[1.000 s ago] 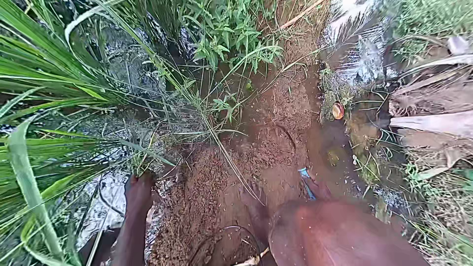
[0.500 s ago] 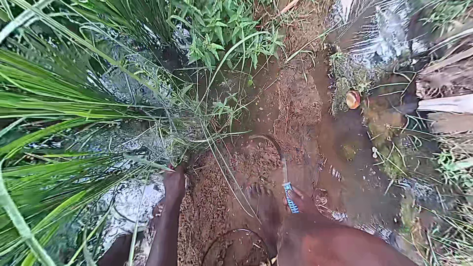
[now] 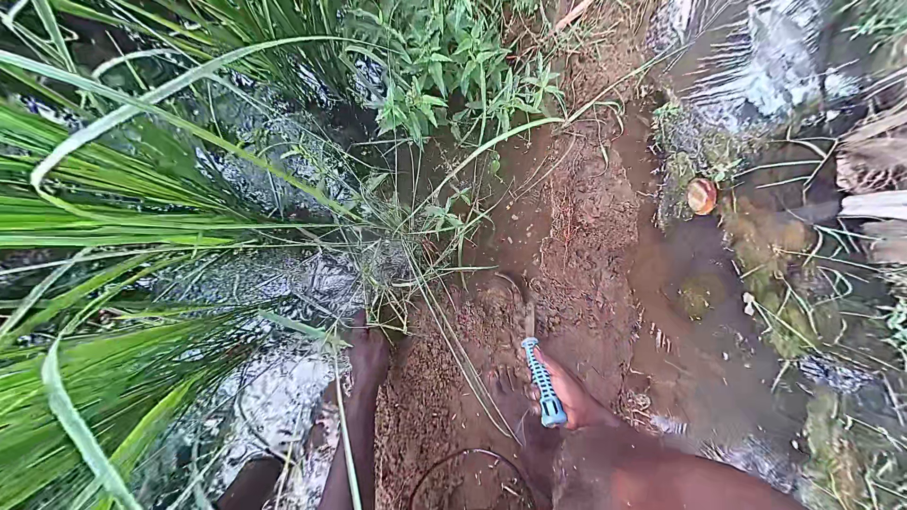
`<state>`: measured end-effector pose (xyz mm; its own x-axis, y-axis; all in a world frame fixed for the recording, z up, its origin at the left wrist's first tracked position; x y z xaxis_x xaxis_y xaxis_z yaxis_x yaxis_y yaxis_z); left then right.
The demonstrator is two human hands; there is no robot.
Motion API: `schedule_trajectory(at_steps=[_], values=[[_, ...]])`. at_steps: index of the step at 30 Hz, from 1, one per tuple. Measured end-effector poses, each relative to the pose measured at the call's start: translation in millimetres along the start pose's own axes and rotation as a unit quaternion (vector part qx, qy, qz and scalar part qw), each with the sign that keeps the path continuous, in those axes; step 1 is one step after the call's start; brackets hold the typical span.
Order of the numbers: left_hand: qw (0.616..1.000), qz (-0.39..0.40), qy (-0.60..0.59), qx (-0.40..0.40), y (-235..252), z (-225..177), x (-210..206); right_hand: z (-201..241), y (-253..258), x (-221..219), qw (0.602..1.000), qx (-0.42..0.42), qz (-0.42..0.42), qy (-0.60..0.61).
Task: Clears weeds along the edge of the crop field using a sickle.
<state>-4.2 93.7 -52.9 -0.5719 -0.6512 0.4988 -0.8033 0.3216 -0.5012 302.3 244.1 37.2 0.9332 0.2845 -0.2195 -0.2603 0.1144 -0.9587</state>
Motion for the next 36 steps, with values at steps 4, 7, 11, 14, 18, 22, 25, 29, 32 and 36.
schedule_trajectory(at_steps=[4, 7, 11, 14, 18, 22, 25, 29, 32, 36], values=[[1.000, 0.004, -0.001, -0.021, 2.7, 8.4, -6.6, 7.2, -10.4, 13.0, 0.998, 0.040, -0.039, -0.011], [0.998, 0.034, 0.014, -0.042, 1.4, -9.2, -20.2, 7.9, 22.4, -12.4, 1.000, -0.019, 0.008, 0.013], [0.997, 0.019, 0.030, -0.073, 9.6, -36.3, -27.3, 5.1, 32.4, -41.8, 0.996, -0.078, 0.046, -0.028], [0.986, 0.058, 0.131, -0.086, 13.5, -40.1, -33.9, 15.9, 31.8, -25.9, 0.993, -0.074, 0.061, -0.064], [0.956, 0.130, 0.254, -0.064, 16.9, -55.9, -57.5, 31.3, 51.0, -28.2, 0.984, -0.100, 0.088, -0.122], [0.959, 0.033, 0.212, -0.184, -2.8, -104.3, -79.9, 59.2, 90.8, -36.2, 0.958, -0.116, 0.123, -0.233], [0.896, 0.296, 0.319, 0.089, -44.6, -247.7, -53.6, 59.0, 112.1, -29.6, 0.946, -0.127, 0.215, -0.206], [0.959, 0.081, 0.252, -0.104, 50.4, -112.7, -123.9, 38.9, 101.3, -39.8, 0.959, -0.126, 0.174, -0.187], [0.948, 0.165, 0.273, 0.012, 86.0, -99.7, -127.3, 25.3, 91.0, -49.6, 0.966, -0.132, 0.142, -0.168], [0.958, 0.167, 0.233, 0.032, 87.1, -93.4, -111.2, 18.8, 80.4, -56.1, 0.970, -0.134, 0.118, -0.167]])
Point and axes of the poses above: each hand's wrist, its own y-axis towards the middle knuckle, its own x-axis out of the back of the hand, z = x × y, the point moved 4 cm from there along y, towards the middle knuckle, and after that the axes turned 2 degrees about -x, right-handed, at the moved point
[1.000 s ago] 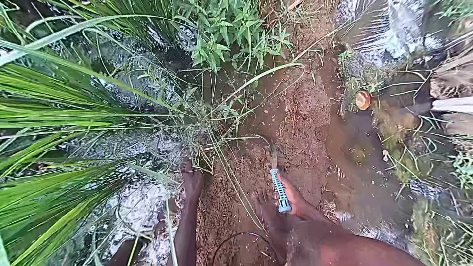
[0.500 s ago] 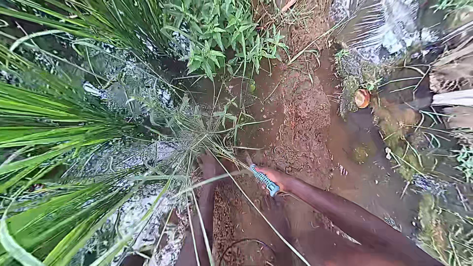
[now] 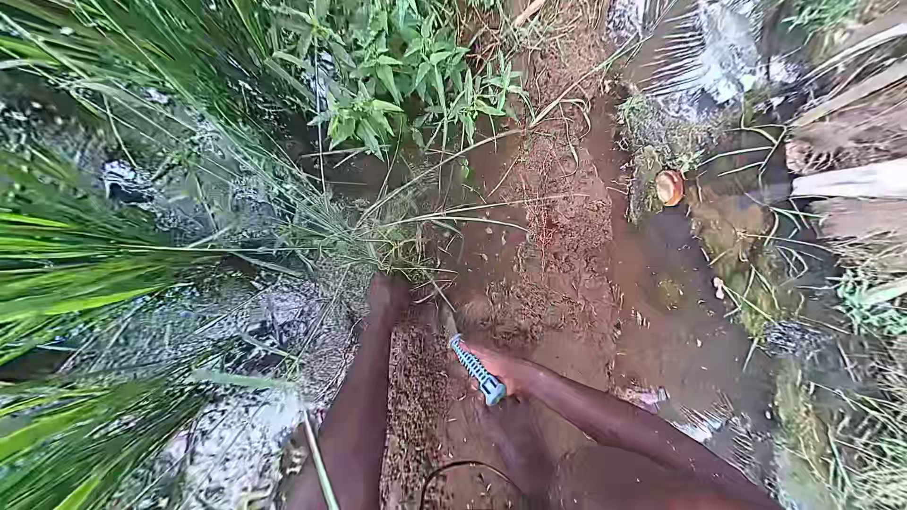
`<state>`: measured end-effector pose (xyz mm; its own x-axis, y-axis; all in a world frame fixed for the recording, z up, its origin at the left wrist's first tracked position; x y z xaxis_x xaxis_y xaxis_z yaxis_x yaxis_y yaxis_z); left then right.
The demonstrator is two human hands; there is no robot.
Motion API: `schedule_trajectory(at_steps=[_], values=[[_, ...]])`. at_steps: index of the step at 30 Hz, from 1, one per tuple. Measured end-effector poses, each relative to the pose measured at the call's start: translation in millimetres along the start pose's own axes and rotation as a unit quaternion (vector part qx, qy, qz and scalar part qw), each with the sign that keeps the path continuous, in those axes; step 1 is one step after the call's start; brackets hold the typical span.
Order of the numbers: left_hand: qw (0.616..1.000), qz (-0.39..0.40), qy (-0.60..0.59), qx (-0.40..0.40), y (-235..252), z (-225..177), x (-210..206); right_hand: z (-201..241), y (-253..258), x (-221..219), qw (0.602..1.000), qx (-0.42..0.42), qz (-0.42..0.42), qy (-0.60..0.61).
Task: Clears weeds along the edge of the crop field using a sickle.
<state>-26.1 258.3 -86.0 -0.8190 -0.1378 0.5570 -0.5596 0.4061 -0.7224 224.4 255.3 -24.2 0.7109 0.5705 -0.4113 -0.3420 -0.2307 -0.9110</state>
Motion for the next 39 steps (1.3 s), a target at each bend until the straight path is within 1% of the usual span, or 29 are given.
schedule_trajectory(at_steps=[2, 4, 6, 8, 10, 11, 13, 15, 17, 19, 22, 23, 25, 27, 29, 32, 34, 36, 38, 39], values=[[0.999, -0.011, -0.040, 0.004, -0.7, 9.4, 0.1, -4.1, -15.1, -0.7, 1.000, 0.002, -0.016, 0.005], [0.996, -0.025, -0.085, 0.017, -4.9, 17.8, 5.5, -15.4, -36.5, 8.0, 1.000, 0.012, 0.007, 0.025], [0.992, -0.033, -0.116, 0.036, -20.0, 33.2, 6.5, -23.0, -58.2, 20.3, 0.999, 0.015, 0.029, 0.040], [0.988, -0.051, -0.143, 0.024, -30.3, 39.8, 4.1, -22.0, -67.4, 23.9, 0.999, 0.026, 0.033, 0.032], [0.980, -0.070, -0.183, 0.023, -39.4, 48.7, 1.2, -24.5, -67.9, 27.2, 0.999, 0.032, 0.009, -0.015], [0.977, -0.069, -0.200, 0.034, -40.2, 50.3, 1.0, -20.1, -68.9, 30.8, 0.998, 0.037, -0.014, -0.053], [0.973, -0.063, -0.214, 0.061, -37.9, 47.5, 4.1, -1.3, -74.2, 36.2, 0.990, 0.037, -0.051, -0.127], [0.972, -0.055, -0.218, 0.074, -42.5, 44.3, 7.6, 16.4, -78.7, 33.8, 0.982, 0.020, -0.061, -0.179], [0.969, -0.072, -0.229, 0.060, -43.0, 44.5, 7.2, 24.5, -73.2, 32.2, 0.977, -0.003, -0.047, -0.209], [0.968, -0.088, -0.230, 0.041, -39.3, 46.2, 7.0, 31.2, -55.2, 40.1, 0.974, -0.017, -0.028, -0.224], [0.986, -0.052, -0.155, 0.032, -40.5, 35.2, 11.2, 58.1, -22.4, 37.0, 0.962, -0.055, 0.022, -0.265], [0.991, -0.031, -0.131, 0.021, -44.3, 27.6, 9.3, 64.4, -12.4, 33.3, 0.959, -0.064, 0.025, -0.275], [0.995, -0.024, -0.093, 0.003, -45.6, 9.9, 11.9, 83.9, 3.4, 27.7, 0.950, -0.064, 0.020, -0.304], [0.996, -0.017, -0.082, 0.014, -49.4, 10.7, 12.8, 75.3, 7.4, 24.4, 0.953, -0.064, 0.016, -0.296], [0.995, -0.027, -0.095, 0.020, -45.4, 19.9, 16.0, 54.4, -7.8, 18.2, 0.966, -0.057, 0.000, -0.252], [0.989, -0.047, -0.138, 0.000, -42.0, 35.4, 12.8, 8.0, -70.5, 31.8, 0.977, -0.002, -0.034, -0.212], [0.985, -0.063, -0.159, 0.001, -50.9, 41.1, 8.5, -16.2, -103.9, 46.4, 0.979, 0.037, -0.061, -0.189], [0.981, -0.082, -0.175, 0.012, -60.0, 36.5, 7.7, -31.7, -112.6, 39.5, 0.983, 0.067, -0.079, -0.149], [0.972, -0.072, -0.219, 0.037, -77.9, 42.8, 22.7, -32.1, -104.9, 35.9, 0.985, 0.066, -0.070, -0.146], [0.960, -0.123, -0.250, 0.000, -80.9, 49.7, 16.0, -28.4, -104.7, 38.5, 0.985, 0.052, -0.072, -0.150]])
Point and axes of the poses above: each hand's wrist, its own y-axis towards the middle knuckle, its own x-axis out of the back of the hand, z = x × y, the point moved 4 cm from there along y, towards the middle knuckle, and after that the axes turned 2 degrees about -x, right-handed, at the moved point
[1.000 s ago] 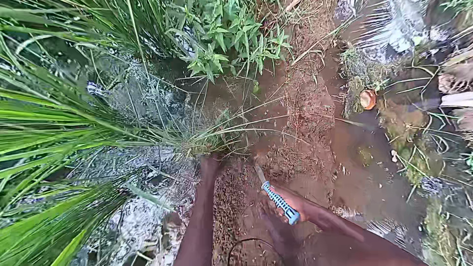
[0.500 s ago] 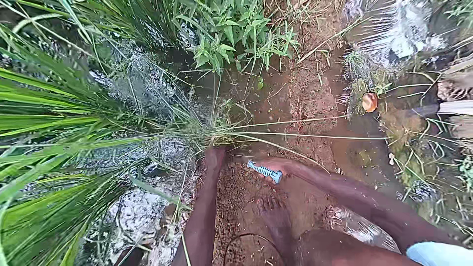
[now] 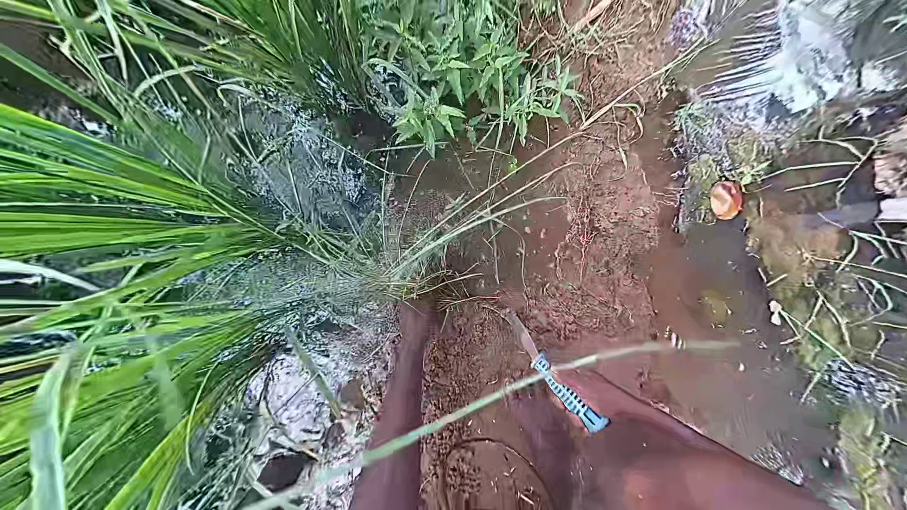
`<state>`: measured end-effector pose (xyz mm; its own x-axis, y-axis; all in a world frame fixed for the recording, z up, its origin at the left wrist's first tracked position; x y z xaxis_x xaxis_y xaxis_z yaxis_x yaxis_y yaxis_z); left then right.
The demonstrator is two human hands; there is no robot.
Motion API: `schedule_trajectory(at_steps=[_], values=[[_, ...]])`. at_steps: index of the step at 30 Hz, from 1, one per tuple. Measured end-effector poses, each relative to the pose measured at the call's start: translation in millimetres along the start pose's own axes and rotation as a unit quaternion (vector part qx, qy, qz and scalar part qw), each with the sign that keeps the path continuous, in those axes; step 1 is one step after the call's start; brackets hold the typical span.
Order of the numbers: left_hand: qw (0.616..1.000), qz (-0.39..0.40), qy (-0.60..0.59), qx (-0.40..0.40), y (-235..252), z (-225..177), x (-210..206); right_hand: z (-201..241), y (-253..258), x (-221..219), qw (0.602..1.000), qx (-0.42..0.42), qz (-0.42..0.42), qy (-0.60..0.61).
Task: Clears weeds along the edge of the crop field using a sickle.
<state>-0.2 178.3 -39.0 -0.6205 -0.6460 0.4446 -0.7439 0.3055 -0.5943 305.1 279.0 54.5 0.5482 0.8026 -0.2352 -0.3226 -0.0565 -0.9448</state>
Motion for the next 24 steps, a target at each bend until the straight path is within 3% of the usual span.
schedule_trajectory(at_steps=[2, 5, 9, 11, 16, 19, 24], values=[[0.999, 0.000, -0.016, -0.031, 4.2, 7.6, 0.1, 19.9, 2.5, 3.4, 0.999, -0.038, -0.014, -0.031], [1.000, 0.028, -0.002, -0.014, 13.3, 5.3, -2.2, 41.5, 38.3, 7.4, 0.990, -0.076, 0.053, -0.102], [0.996, 0.041, 0.065, -0.040, 25.6, -11.3, -2.2, 69.2, 100.9, -19.6, 0.978, -0.076, 0.120, -0.150], [0.996, 0.053, 0.067, -0.025, 28.9, -9.3, 0.0, 62.9, 92.3, -27.4, 0.982, -0.074, 0.109, -0.136], [0.998, 0.059, 0.021, 0.013, 21.5, 21.9, -7.5, -4.9, -7.0, 3.8, 0.999, 0.018, 0.029, -0.041], [1.000, 0.027, 0.002, 0.000, 18.5, 15.2, -2.7, -13.9, 1.3, -1.4, 0.999, 0.023, 0.005, -0.027], [0.993, 0.050, 0.105, -0.004, 20.7, -8.4, 10.7, 32.8, 44.0, -32.1, 0.990, -0.065, 0.092, -0.087]])
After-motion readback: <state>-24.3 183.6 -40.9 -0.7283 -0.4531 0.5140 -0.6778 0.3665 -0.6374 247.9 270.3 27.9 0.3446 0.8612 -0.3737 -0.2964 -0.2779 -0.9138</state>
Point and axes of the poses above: each hand's wrist, its own y-axis towards the middle knuckle, its own x-axis out of the back of the hand, z = x × y, the point moved 4 cm from there along y, towards the middle knuckle, and after that the axes turned 2 degrees about -x, right-handed, at the moved point
